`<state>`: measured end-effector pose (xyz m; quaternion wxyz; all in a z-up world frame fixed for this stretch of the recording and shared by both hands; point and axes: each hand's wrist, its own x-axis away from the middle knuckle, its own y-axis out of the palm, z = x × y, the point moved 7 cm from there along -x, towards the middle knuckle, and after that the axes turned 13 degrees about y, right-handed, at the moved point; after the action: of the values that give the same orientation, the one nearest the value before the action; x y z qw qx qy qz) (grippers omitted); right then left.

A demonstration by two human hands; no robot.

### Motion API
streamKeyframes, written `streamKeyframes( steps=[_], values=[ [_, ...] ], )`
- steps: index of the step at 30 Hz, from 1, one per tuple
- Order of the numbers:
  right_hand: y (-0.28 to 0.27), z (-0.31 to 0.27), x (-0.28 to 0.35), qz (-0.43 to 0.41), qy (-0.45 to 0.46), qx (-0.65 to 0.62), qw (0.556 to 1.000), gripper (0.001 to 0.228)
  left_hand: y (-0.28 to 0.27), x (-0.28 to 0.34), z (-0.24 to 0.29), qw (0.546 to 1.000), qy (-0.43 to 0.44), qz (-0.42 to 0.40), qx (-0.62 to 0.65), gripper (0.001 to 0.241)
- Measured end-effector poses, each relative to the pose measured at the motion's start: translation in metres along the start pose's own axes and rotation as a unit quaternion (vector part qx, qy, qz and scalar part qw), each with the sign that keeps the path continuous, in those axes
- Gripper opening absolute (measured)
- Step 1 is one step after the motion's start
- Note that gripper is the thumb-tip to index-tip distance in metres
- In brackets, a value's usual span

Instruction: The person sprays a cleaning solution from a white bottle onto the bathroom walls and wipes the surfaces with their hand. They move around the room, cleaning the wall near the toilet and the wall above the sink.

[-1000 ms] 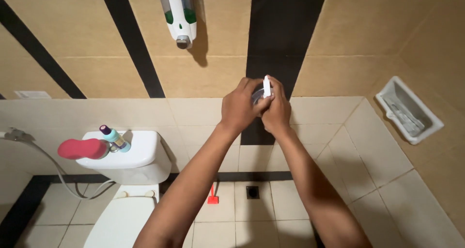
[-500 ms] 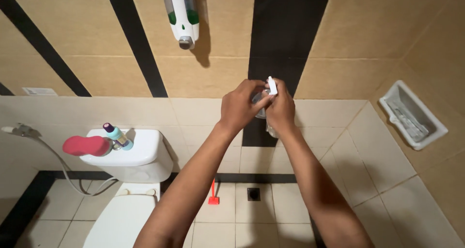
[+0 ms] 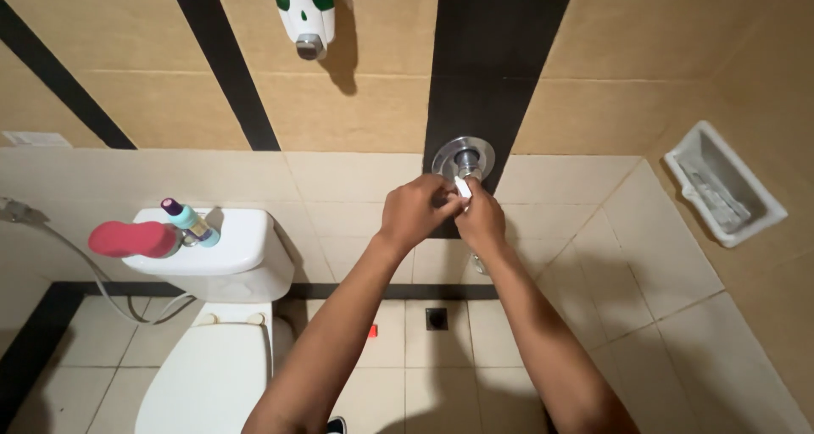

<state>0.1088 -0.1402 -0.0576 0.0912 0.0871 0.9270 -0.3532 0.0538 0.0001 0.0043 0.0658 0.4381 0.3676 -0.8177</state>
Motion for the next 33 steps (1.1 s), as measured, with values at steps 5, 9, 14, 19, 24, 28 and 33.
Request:
streamKeyframes(
  steps=[5, 9, 14, 19, 24, 28, 33],
  values=[
    [0.014, 0.011, -0.001, 0.004, -0.035, -0.019, 0.999, 0.036, 0.001, 0.005, -0.006, 0.999, -0.033, -0.021, 0.001, 0.038],
    [0.003, -0.001, -0.005, 0.008, -0.041, -0.009, 0.999, 0.03, -0.003, -0.003, -0.005, 1.0, -0.027, -0.012, -0.006, 0.033],
    [-0.047, -0.036, -0.01, 0.043, -0.069, -0.042, 0.996, 0.024, -0.018, -0.043, 0.027, 0.998, 0.045, 0.031, 0.009, 0.036],
    [-0.104, -0.042, -0.02, 0.148, -0.094, -0.055, 0.983, 0.023, -0.024, -0.082, 0.074, 0.991, 0.112, 0.056, 0.042, 0.033],
    [-0.15, -0.059, -0.003, 0.192, -0.122, -0.091, 0.969, 0.025, -0.019, -0.096, 0.102, 0.981, 0.161, 0.098, 0.051, 0.037],
    [-0.159, -0.044, 0.004, 0.202, -0.111, -0.088, 0.969, 0.025, -0.01, -0.092, 0.116, 0.977, 0.17, 0.11, 0.064, 0.036],
    [-0.159, -0.021, 0.012, 0.191, -0.086, -0.082, 0.974, 0.026, 0.013, -0.084, 0.118, 0.984, 0.148, 0.061, 0.082, 0.034]
  ],
)
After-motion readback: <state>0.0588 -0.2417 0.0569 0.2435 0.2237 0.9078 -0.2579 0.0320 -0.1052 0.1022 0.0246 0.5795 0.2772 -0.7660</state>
